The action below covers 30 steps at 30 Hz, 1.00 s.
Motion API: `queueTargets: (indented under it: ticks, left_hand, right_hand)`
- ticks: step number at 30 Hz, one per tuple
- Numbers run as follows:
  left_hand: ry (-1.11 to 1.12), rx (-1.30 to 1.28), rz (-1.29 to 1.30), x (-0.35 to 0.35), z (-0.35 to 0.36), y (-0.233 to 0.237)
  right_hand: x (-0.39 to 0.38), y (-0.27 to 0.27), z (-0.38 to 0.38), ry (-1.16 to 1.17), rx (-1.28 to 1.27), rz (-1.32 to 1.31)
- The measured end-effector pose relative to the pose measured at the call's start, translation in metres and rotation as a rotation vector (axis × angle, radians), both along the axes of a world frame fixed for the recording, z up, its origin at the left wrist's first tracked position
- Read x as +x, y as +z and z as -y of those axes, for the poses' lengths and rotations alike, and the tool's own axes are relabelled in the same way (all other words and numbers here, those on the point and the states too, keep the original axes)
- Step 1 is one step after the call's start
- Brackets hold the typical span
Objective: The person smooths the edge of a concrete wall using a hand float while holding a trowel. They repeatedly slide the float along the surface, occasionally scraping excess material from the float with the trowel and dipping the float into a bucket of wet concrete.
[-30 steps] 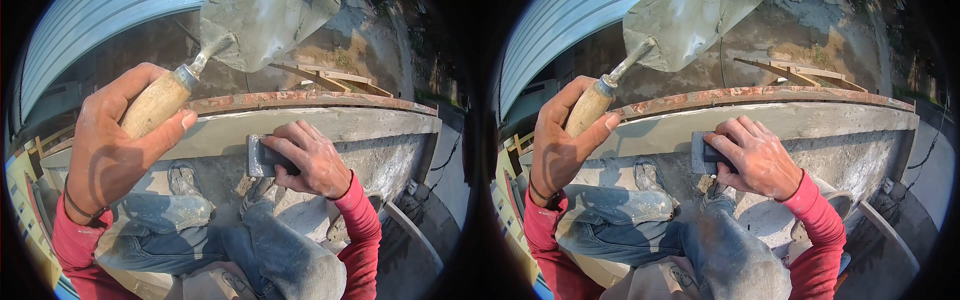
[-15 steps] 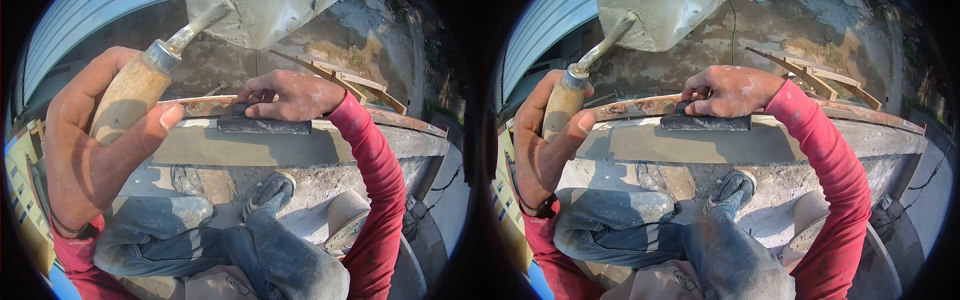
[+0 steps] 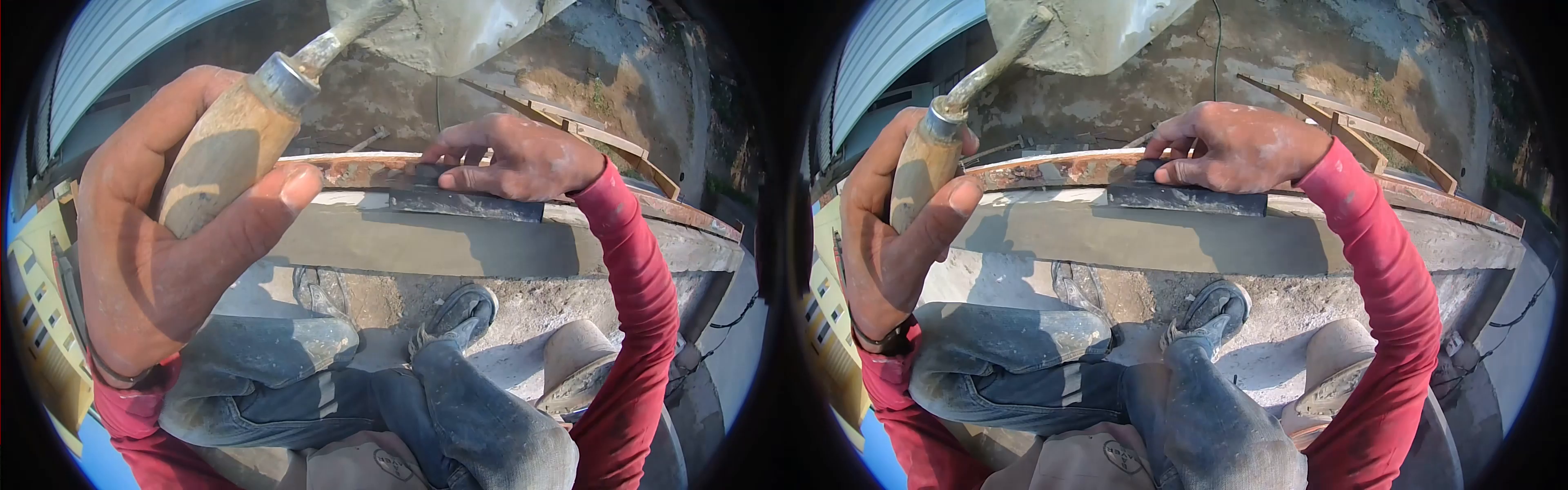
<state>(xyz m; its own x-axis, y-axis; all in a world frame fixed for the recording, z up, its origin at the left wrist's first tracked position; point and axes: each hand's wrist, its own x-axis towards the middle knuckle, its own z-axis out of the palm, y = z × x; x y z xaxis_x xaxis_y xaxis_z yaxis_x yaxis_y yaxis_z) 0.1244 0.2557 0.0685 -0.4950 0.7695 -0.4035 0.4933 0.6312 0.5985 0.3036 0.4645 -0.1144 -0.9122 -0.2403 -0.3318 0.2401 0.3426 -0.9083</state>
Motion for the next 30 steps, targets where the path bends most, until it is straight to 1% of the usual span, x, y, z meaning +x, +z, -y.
queueTargets:
  ticks: [1, 2, 5, 6, 9, 12, 13, 15, 17, 19, 21, 22, 23, 25, 27, 29, 30]
  left_hand:
    - [0.001, -0.004, 0.019, 0.001, -0.002, 0.001]
    - [-0.001, -0.006, 0.021, 0.001, -0.003, 0.002]
    - [-0.039, 0.021, 0.023, 0.001, -0.007, -0.001]
    - [-0.026, 0.018, 0.025, 0.003, -0.005, -0.001]
    - [-0.010, 0.001, 0.034, 0.001, 0.004, -0.001]
    - [0.033, -0.059, -0.021, 0.000, 0.010, -0.003]
    - [0.031, -0.056, -0.016, 0.001, 0.010, -0.003]
    - [-0.002, -0.063, -0.085, 0.004, 0.009, -0.003]
    - [-0.023, -0.072, -0.076, 0.004, 0.006, -0.001]
    - [-0.048, -0.073, -0.068, 0.008, 0.002, -0.003]
    - [-0.003, 0.016, -0.106, 0.014, 0.002, -0.008]
    - [-0.025, 0.008, -0.125, 0.011, 0.003, -0.008]
    - [-0.025, 0.009, -0.123, 0.012, 0.004, -0.008]
    - [-0.068, 0.087, -0.188, 0.013, 0.009, -0.011]
    - [-0.076, 0.089, -0.219, 0.011, 0.015, -0.012]
    - [-0.084, 0.086, -0.255, 0.011, 0.018, -0.011]
    - [-0.024, 0.058, -0.201, 0.012, 0.018, -0.010]
  right_hand:
    - [-0.019, -0.009, 0.018, 0.003, -0.033, -0.029]
    - [-0.035, -0.017, 0.033, 0.025, -0.120, -0.032]
    - [-0.038, -0.020, 0.042, 0.067, -0.113, -0.002]
    - [-0.024, -0.018, 0.030, 0.050, -0.130, 0.030]
    - [0.047, -0.012, -0.020, -0.030, -0.040, 0.112]
    - [0.112, 0.008, -0.072, -0.098, 0.068, 0.393]
    - [0.130, 0.010, -0.087, -0.127, 0.074, 0.447]
    - [0.137, 0.015, -0.096, -0.173, 0.113, 0.432]
    - [0.115, 0.011, -0.077, -0.243, -0.019, 0.267]
    - [0.081, 0.009, -0.046, -0.242, -0.082, 0.168]
    - [0.058, 0.004, -0.031, -0.116, -0.058, 0.074]
    - [0.060, -0.002, -0.030, -0.070, -0.031, 0.070]
    - [0.069, -0.001, -0.036, -0.070, -0.029, 0.072]
    - [0.107, 0.001, -0.060, -0.084, 0.093, 0.239]
    - [0.157, 0.006, -0.094, -0.157, 0.136, 0.341]
    - [0.196, 0.026, -0.122, -0.173, 0.251, 0.391]
    - [0.198, 0.038, -0.121, -0.167, 0.244, 0.385]
